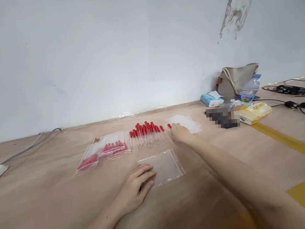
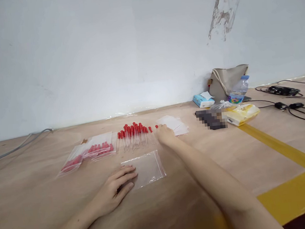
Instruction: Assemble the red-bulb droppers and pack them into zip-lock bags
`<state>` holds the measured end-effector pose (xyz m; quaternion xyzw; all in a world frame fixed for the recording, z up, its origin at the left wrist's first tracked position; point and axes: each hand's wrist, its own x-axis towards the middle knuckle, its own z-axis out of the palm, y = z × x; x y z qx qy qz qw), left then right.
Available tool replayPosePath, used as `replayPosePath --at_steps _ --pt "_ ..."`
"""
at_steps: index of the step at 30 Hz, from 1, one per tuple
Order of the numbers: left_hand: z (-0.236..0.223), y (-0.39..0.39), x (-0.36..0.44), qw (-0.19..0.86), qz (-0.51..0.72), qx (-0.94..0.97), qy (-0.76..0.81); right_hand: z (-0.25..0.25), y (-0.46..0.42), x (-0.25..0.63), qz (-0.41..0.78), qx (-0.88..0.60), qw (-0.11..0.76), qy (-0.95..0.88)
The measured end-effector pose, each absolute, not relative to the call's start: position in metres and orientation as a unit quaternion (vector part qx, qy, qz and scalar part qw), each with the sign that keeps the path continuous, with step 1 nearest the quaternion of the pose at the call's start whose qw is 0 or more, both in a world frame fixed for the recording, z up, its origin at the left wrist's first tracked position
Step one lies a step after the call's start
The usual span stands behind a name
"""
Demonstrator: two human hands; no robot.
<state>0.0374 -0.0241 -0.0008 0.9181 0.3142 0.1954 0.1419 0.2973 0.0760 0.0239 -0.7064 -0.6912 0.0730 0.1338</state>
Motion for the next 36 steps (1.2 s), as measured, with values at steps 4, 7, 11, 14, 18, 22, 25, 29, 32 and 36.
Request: replayPosePath --at_steps 4,7,11,14,18,22,25,29,32,36 --pt "0.001 -0.023 0.037 0.148 0.186 0.923 0.303 0.016 0.052 0.320 0.125 -0.680 0.211 -0.691" --pt "0.005 -0.023 0.037 0.151 0.169 0.928 0.295 -0.002 0.030 0.327 0.291 -0.603 0.375 -0.641" --pt "0.007 -0.023 0.037 0.146 0.155 0.932 0.293 -0.018 0.011 0.325 0.418 -0.533 0.550 -0.490" --pt "0.007 -0.024 0.037 0.147 0.152 0.932 0.295 -0.019 0.008 0.321 0.419 -0.525 0.598 -0.436" --pt "0.005 -0.025 0.036 0.161 0.156 0.921 0.318 -0.017 0.008 0.315 0.431 -0.512 0.612 -0.422" --pt "0.004 -0.026 0.036 0.164 0.163 0.913 0.336 -0.018 0.001 0.312 0.480 -0.483 0.603 -0.417" --pt "0.003 -0.026 0.035 0.167 0.166 0.911 0.339 -0.015 -0.003 0.318 0.543 -0.460 0.558 -0.427" --pt "0.003 -0.026 0.036 0.166 0.171 0.911 0.335 -0.004 -0.007 0.337 0.598 -0.459 0.429 -0.498" --pt "0.004 -0.026 0.036 0.168 0.170 0.912 0.334 0.003 -0.010 0.346 0.599 -0.458 0.338 -0.564" --pt "0.006 -0.027 0.037 0.166 0.168 0.913 0.333 0.000 -0.013 0.339 0.571 -0.445 0.334 -0.603"
